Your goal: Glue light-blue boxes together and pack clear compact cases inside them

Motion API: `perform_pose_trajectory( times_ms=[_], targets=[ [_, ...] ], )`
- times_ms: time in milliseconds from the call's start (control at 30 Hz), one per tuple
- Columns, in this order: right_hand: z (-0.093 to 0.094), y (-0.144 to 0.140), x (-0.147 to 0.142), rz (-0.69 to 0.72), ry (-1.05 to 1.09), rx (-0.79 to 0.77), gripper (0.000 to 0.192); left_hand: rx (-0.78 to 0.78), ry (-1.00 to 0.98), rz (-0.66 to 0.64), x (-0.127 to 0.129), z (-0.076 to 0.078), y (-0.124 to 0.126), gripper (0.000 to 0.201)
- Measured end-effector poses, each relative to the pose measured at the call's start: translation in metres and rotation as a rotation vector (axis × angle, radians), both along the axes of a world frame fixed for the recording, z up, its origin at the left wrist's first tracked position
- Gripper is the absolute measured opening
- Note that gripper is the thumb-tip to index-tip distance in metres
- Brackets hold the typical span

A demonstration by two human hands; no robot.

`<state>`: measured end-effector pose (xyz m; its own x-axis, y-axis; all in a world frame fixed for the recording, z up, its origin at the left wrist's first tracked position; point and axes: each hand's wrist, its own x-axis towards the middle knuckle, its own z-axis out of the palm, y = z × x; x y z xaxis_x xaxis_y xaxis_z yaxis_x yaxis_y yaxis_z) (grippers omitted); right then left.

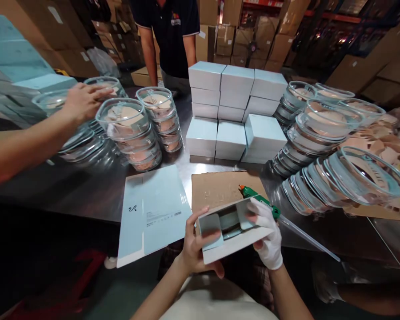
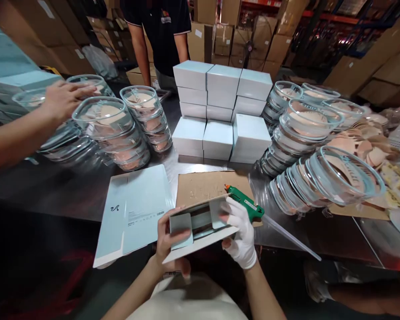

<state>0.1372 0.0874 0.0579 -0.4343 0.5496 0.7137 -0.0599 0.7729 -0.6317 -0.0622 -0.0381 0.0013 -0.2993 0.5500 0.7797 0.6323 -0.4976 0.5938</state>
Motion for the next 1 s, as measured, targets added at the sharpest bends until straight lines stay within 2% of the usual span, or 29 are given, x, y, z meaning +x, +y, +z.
perform_pose_trajectory(
  times_ms=[67,100,167,200,267,300,367,400,467,533,633,767,833,1000],
  targets=[
    [0.008,0.0,-0.008,0.026,-0.025,0.006,0.054,0.068,-0.045,0.035,0.008,0.004,0.004,0.056],
    [0.011,-0.001,-0.013,-0.005,-0.029,-0.035,0.054,0.084,-0.079,0.055,0.014,0.006,0.006,0.045],
    [0.015,-0.006,-0.025,-0.142,-0.029,-0.18,0.045,0.035,-0.224,0.121,0.024,0.009,0.011,0.025],
    [0.016,-0.01,-0.033,-0.214,-0.029,-0.261,0.038,0.025,-0.302,0.155,0.028,0.009,0.013,0.023],
    [0.013,-0.014,-0.047,-0.312,0.002,-0.389,0.028,0.022,-0.432,0.222,0.032,0.008,0.016,0.033],
    [0.011,-0.015,-0.053,-0.336,0.039,-0.434,0.029,0.018,-0.461,0.244,0.03,0.007,0.017,0.034],
    [0.008,-0.011,-0.061,-0.337,0.124,-0.522,0.044,-0.038,-0.421,0.232,0.021,0.005,0.017,0.026],
    [0.006,-0.007,-0.063,-0.307,0.148,-0.572,0.053,-0.075,-0.375,0.206,0.015,0.004,0.017,0.022],
    [0.005,0.003,-0.062,-0.201,0.126,-0.669,0.062,-0.108,-0.277,0.154,0.001,0.006,0.017,0.033],
    [0.002,0.013,-0.058,-0.112,0.056,-0.722,0.055,-0.097,-0.22,0.13,-0.01,0.008,0.02,0.053],
    [-0.012,0.027,-0.055,-0.173,0.069,-0.634,0.04,-0.052,-0.16,0.096,-0.017,0.005,0.03,0.065],
    [-0.032,0.047,-0.047,-0.243,0.109,-0.442,0.034,-0.033,-0.072,0.124,-0.017,-0.008,0.044,0.048],
    [-0.035,0.053,-0.034,-0.233,0.058,-0.404,0.031,-0.027,-0.032,0.137,-0.015,-0.012,0.043,0.048],
    [-0.028,0.052,-0.002,-0.256,-0.013,-0.465,0.03,-0.057,-0.086,0.003,0.001,-0.016,0.027,0.057]
  ],
)
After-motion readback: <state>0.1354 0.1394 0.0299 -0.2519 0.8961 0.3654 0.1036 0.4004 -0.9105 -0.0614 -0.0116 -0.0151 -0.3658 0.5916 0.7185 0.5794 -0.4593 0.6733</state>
